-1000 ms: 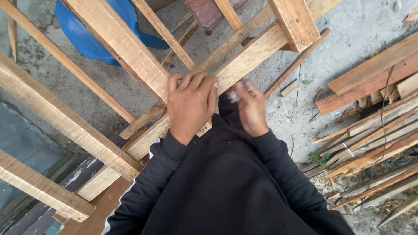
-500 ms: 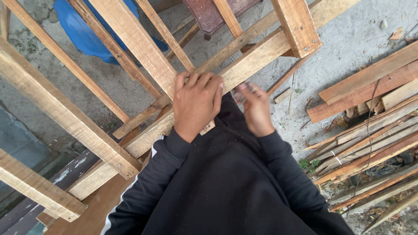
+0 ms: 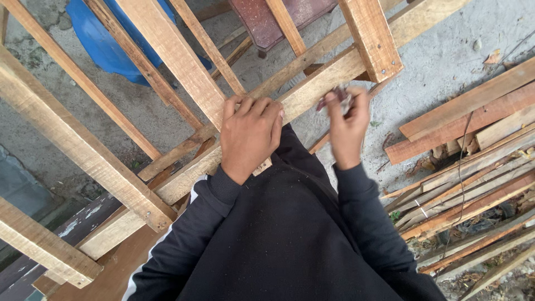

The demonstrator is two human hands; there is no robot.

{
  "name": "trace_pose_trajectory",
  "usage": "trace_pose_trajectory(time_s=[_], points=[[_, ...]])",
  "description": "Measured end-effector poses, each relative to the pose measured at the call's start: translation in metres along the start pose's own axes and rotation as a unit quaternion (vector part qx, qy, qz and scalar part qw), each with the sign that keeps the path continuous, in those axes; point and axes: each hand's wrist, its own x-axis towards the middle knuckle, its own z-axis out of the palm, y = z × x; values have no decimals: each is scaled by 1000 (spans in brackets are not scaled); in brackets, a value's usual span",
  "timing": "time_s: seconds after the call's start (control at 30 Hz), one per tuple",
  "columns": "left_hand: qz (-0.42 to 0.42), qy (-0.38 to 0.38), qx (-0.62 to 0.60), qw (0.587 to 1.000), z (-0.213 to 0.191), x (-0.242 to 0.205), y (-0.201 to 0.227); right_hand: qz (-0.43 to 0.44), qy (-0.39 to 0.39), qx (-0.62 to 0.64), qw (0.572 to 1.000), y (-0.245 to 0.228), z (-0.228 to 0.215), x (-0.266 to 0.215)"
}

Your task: The person sands the wooden beams and joints of a partially assembled frame using a piece of sandpaper held by hand, reaching different corners and surfaces of the structure.

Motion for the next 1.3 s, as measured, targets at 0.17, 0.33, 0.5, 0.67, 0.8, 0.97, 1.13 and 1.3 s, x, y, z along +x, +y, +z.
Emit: trace_pose_trajectory(time_s=[0.17, 0.33, 0.5, 0.67, 0.8, 0.97, 1.13, 1.3], points=[[-13, -11, -10, 1000, -2, 0, 0, -135, -33, -223, 965, -16, 11, 19], [-14, 5, -19, 1000, -4, 1, -1, -265, -110, -377, 881, -40, 27, 18], [-23, 14, -33, 999, -5, 0, 0, -194, -74, -398, 894, -53, 22, 40], [-32, 86, -99, 991, -3, -5, -2, -180, -188, -341, 903, -49, 58, 7], [-46, 195, -237, 951, -6, -19, -4, -129, -308, -267, 904, -48, 63, -7], [-120, 249, -198, 940, -23, -51, 1, 119, -343, 6, 932, -64, 55, -18], [-164, 261, -185, 933, -36, -75, -7, -128, -307, -113, 936, -84, 90, -26], [-183, 244, -160, 939, -54, -117, -34, -325, -291, -264, 860, -96, 108, -17]])
